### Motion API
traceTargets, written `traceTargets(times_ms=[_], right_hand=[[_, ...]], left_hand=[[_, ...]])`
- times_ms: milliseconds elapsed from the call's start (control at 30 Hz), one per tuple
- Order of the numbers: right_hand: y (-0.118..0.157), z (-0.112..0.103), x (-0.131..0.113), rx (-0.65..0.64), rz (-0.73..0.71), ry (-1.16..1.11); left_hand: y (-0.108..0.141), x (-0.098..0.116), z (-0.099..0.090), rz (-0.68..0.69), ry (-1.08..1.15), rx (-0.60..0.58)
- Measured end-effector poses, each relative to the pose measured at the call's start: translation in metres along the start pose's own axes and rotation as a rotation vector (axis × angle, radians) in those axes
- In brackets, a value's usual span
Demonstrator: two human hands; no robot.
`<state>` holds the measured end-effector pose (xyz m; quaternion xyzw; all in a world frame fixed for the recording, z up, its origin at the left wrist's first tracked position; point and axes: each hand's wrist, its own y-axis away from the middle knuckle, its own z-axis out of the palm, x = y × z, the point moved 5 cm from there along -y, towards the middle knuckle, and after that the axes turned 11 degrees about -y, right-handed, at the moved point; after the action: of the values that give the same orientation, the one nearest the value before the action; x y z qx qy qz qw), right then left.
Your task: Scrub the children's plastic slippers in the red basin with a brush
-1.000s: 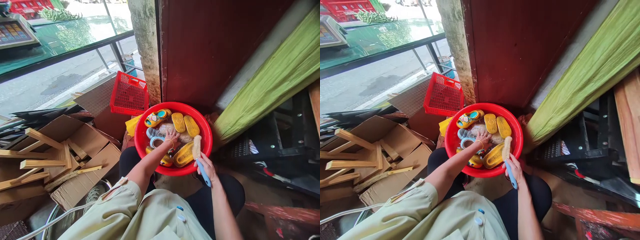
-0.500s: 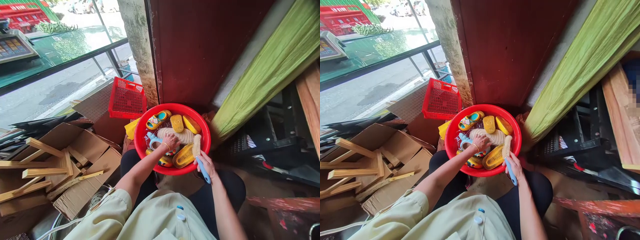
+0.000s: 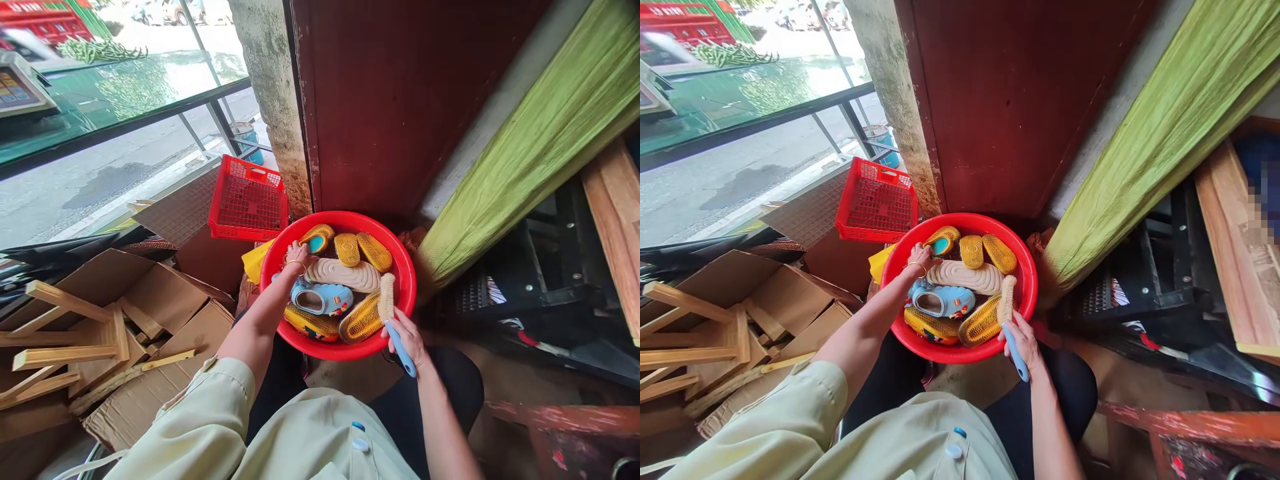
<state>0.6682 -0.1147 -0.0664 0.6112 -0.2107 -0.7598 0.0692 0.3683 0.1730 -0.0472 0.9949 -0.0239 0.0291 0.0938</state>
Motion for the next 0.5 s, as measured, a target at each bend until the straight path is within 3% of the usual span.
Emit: traceTargets(times_ms=[133, 267, 333, 400, 500], right_hand=[[-0.001, -0.001, 0.001, -0.007, 0.0, 0.004], [-0.002, -0.002, 0.003, -0.011, -0.023, -0.032], [-0.002, -0.002, 0.003, -0.004, -0.032, -0.027], [-0.002, 0.0, 0.003, 0.008, -0.041, -0.015], [0.0, 0.003, 0.002, 0.053, -0.057, 0.03]], left_hand=[[0.006, -0.006, -0.006, 0.068, 0.041, 0.088], [0.02, -0.005, -0.045, 0.217, 0.108, 0.299], [0.031, 0.002, -0.062, 0.356, 0.113, 0.336], [0.047, 0.015, -0.067, 0.511, 0.099, 0.287], [0.075, 0.036, -0.052, 0.757, 0.081, 0.116]])
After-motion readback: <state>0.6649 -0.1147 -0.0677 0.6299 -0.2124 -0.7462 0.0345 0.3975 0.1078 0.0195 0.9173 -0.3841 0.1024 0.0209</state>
